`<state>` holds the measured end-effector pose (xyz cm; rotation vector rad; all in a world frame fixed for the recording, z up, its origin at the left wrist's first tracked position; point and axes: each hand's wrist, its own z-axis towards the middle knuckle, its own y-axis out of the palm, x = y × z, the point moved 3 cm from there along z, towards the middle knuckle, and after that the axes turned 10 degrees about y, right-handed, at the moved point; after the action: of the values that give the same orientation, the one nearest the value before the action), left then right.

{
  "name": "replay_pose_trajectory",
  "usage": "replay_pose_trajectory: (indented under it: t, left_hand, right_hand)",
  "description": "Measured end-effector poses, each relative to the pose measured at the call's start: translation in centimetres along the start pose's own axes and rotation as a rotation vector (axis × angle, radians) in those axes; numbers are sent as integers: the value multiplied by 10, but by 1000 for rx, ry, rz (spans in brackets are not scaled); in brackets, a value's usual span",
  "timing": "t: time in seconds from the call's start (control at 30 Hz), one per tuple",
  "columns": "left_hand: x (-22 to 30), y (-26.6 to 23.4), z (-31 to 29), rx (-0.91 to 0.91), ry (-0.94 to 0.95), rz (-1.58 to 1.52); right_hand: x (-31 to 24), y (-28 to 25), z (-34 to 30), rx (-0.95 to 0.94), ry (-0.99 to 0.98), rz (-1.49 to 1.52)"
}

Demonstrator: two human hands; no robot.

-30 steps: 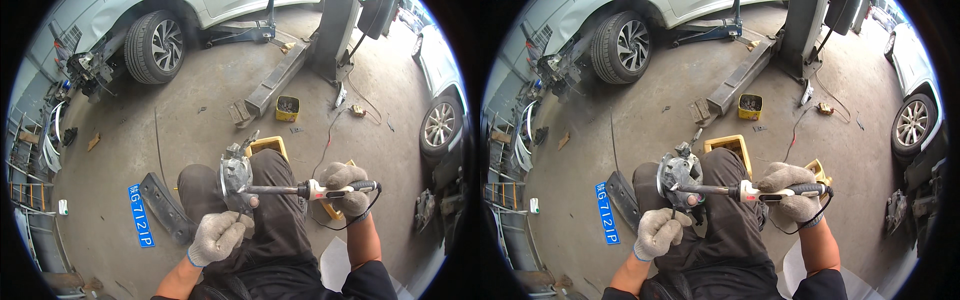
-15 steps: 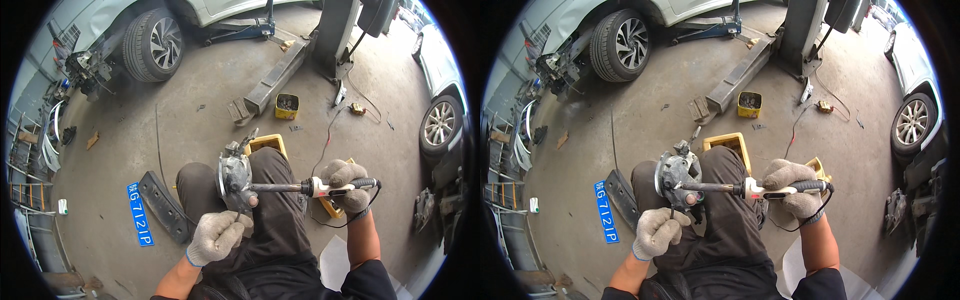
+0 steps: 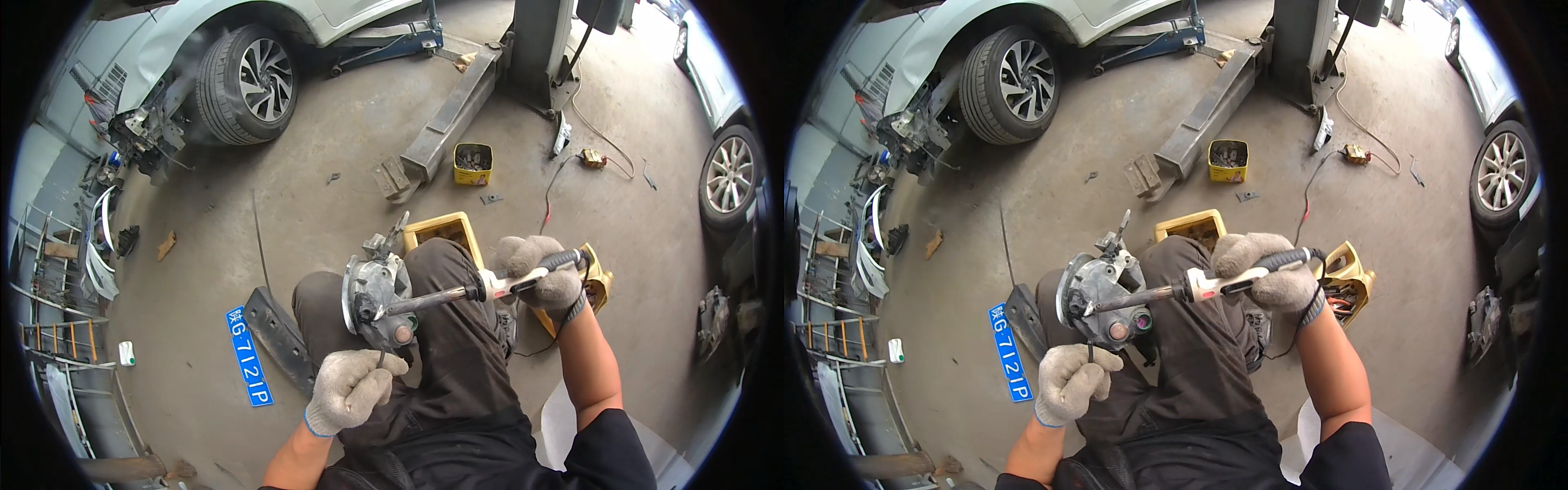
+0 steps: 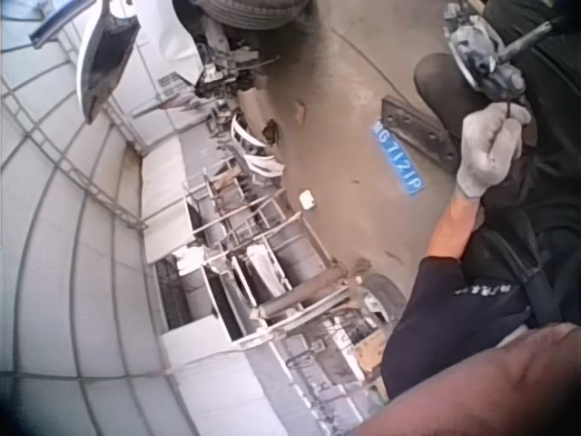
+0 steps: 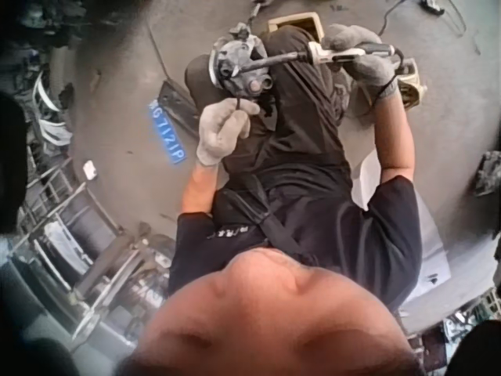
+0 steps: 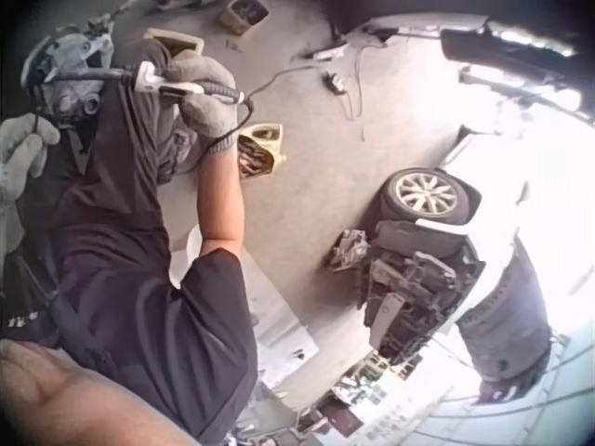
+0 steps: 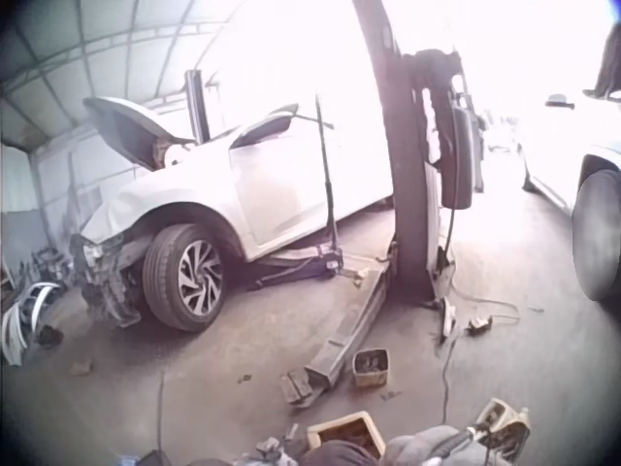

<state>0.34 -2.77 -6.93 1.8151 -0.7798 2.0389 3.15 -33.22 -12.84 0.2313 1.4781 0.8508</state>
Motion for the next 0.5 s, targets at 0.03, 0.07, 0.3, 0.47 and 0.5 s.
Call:
replay_pose_trajectory:
  t: [0.03, 0.07, 0.3, 0.47, 0.5]
  left_hand:
    - [-1, 0, 0, -8, -7, 8]
    - [0, 1, 0, -24, -17, 15]
    - [4, -7, -3, -79, 33, 70]
    - [7, -15, -5, 28, -36, -87]
    - [5, -17, -7, 58, -47, -87]
  right_hand:
    - [3, -7, 6, -40, -30, 14]
    - [9, -14, 11, -80, -60, 28]
    - [25, -20, 36, -174, -182, 113]
    - [29, -22, 39, -187, -211, 67]
    - [27, -20, 39, -182, -211, 74]
